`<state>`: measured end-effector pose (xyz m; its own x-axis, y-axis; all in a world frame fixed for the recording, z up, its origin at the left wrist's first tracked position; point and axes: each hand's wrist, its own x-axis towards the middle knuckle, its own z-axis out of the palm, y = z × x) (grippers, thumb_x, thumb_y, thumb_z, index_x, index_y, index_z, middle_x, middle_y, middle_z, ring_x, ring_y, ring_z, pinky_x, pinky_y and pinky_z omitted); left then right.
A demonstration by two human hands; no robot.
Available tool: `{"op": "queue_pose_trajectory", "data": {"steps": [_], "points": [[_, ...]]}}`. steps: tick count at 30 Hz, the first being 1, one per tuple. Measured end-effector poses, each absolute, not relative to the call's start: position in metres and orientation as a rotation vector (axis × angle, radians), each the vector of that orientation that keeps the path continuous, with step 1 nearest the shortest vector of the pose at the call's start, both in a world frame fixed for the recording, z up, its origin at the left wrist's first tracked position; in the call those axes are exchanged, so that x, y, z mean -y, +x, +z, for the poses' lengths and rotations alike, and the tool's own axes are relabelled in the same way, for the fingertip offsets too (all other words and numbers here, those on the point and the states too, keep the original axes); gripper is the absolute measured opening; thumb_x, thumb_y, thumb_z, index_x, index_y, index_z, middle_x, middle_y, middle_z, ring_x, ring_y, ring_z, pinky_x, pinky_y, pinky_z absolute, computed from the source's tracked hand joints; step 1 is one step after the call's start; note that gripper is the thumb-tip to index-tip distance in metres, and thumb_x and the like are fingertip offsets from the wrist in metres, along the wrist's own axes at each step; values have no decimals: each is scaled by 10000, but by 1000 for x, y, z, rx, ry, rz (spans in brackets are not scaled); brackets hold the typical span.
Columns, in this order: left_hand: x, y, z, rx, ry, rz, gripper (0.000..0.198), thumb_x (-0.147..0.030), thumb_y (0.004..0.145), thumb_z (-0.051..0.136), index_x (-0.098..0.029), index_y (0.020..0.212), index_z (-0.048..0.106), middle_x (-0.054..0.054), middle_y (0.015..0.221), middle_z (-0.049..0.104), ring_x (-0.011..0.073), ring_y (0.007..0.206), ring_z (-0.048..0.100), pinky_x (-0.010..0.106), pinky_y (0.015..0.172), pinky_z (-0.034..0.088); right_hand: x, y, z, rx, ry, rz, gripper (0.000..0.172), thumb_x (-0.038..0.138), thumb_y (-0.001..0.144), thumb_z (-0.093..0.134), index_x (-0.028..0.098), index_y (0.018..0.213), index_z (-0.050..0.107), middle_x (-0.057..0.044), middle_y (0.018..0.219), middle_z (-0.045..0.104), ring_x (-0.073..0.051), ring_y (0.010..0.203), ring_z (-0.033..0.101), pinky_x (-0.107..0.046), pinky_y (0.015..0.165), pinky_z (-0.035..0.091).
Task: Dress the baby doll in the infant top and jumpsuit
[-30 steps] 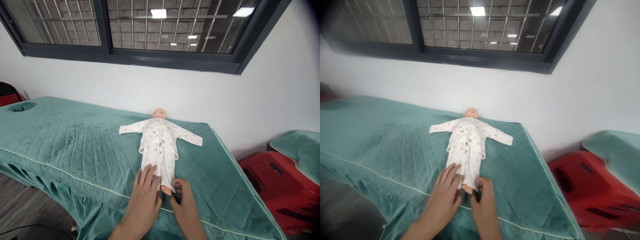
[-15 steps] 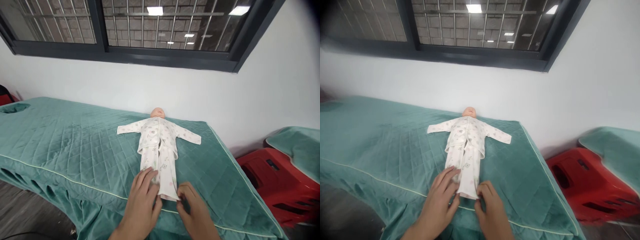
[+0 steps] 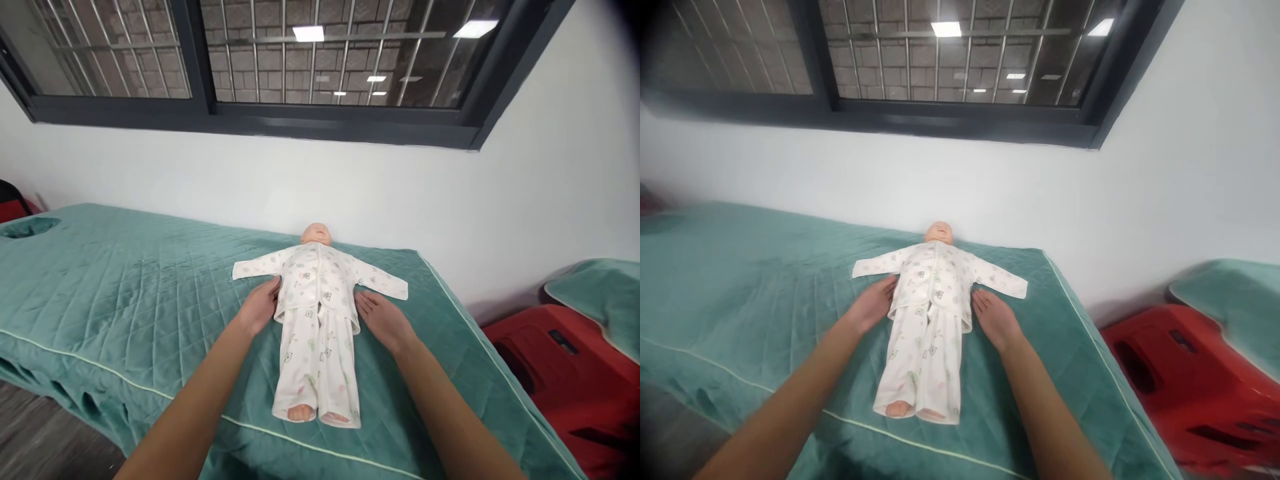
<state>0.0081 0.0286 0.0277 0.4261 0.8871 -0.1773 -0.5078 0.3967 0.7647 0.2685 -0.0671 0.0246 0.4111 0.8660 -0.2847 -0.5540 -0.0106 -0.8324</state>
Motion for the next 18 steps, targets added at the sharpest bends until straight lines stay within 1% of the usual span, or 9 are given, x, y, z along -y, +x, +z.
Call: {"op": "queue_pose_trajectory", "data": {"steps": [2, 4, 7, 12, 15, 18], "points": [[-50, 23, 29, -648, 643, 872, 274, -282, 890, 608, -86, 1071, 676, 137, 1073, 725, 256, 1085, 653, 348, 980, 512, 39, 266, 25, 359, -1062, 1202, 162, 126, 815, 529, 215, 799, 663, -32, 910, 741, -162, 984, 687, -297, 951, 547], [-61, 34, 29, -641, 570, 789, 331, -320, 888, 615, -84, 1116, 660, 143, 1068, 730, 259, 1042, 678, 357, 946, 538, 22, 259, 27, 374, -1029, 1260, 153, 135, 816, 540, 197, 847, 677, -40, 877, 748, -191, 981, 695, -328, 926, 566], [-71, 42, 27, -620, 502, 731, 394, -338, 875, 635, -82, 1173, 636, 152, 1076, 730, 264, 1009, 695, 366, 916, 558, 11, 249, 34, 391, -989, 1321, 211, 167, 811, 556, 157, 977, 685, -63, 903, 760, -247, 1010, 697, -398, 915, 574], [-93, 49, 25, -595, 520, 744, 402, -300, 856, 663, -82, 1192, 629, 156, 1089, 729, 258, 1008, 699, 356, 917, 563, 0, 248, 46, 412, -917, 1314, 334, 170, 782, 565, 151, 1100, 665, -66, 938, 767, -270, 1012, 703, -427, 913, 573], [-107, 54, 21, -600, 518, 730, 397, -304, 854, 666, -83, 1182, 634, 160, 1091, 728, 263, 1016, 698, 364, 925, 563, -7, 249, 44, 425, -884, 1282, 337, 165, 780, 548, 167, 1094, 670, -55, 922, 766, -266, 999, 707, -419, 899, 582], [-115, 54, 13, -571, 501, 723, 407, -326, 861, 656, -89, 1191, 629, 160, 1114, 721, 277, 1049, 688, 382, 948, 555, -12, 253, 33, 404, -872, 1301, 275, 173, 798, 538, 174, 1036, 676, -51, 904, 761, -250, 996, 705, -400, 908, 582]]}}
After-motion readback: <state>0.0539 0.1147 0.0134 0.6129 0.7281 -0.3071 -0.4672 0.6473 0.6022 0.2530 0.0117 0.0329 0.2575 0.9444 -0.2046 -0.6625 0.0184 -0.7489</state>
